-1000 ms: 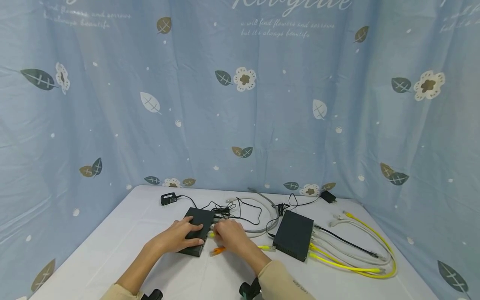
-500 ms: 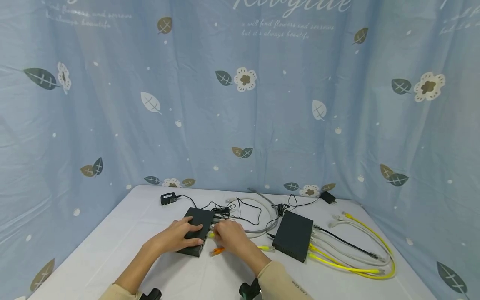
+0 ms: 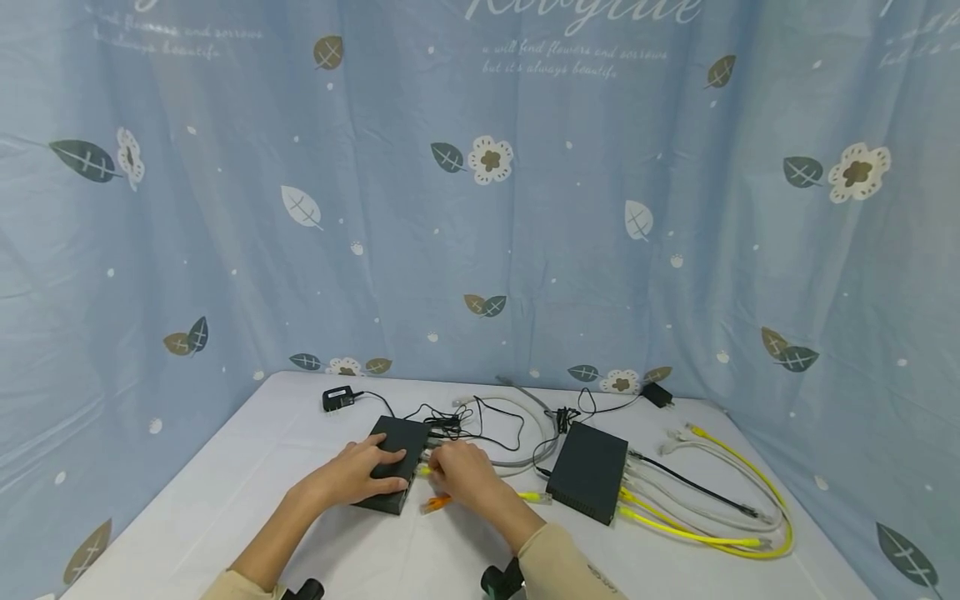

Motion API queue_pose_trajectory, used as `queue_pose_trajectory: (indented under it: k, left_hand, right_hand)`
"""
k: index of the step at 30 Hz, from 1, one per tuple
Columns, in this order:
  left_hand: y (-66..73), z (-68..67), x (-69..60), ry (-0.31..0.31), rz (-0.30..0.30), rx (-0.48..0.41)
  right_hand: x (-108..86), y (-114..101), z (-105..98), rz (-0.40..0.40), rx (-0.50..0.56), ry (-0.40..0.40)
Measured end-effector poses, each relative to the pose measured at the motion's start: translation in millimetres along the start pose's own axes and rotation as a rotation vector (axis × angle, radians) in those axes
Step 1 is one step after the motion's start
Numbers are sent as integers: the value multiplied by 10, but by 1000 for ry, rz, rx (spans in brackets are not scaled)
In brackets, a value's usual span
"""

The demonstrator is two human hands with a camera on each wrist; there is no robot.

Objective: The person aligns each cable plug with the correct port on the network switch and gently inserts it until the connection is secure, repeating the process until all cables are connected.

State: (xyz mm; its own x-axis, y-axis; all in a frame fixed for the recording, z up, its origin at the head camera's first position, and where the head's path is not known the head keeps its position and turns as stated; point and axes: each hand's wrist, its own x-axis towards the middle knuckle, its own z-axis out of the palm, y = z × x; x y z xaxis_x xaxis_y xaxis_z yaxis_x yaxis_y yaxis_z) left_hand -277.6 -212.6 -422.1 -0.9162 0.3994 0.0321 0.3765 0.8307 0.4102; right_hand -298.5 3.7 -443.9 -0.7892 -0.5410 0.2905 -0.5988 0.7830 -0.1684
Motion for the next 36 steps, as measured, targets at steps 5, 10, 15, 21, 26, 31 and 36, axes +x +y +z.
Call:
queue_pose_trajectory:
  k: [5, 10, 15, 21, 26, 31, 36]
  left_hand:
    - [-2, 2, 2, -4, -9, 3]
    - [-12, 2, 6, -6, -9, 7]
    - [-9, 3, 3, -4, -15, 10]
    - [-4, 4, 3, -3, -13, 9]
    - [-3, 18, 2, -3, -20, 16]
    - [0, 10, 1, -4, -24, 20]
    - [-6, 9, -2, -1, -22, 22]
  right_hand:
    - [-30, -12, -49, 14, 36, -39]
    - [-41, -26, -59, 24, 23, -87]
    - [-52, -30, -59, 31, 28, -100]
    - [-67, 7, -62, 26, 73, -107]
    - [-112, 44, -88, 10, 128, -109]
    - [-164, 67, -153, -10, 179, -93]
    - [-193, 97, -168, -14, 207, -66]
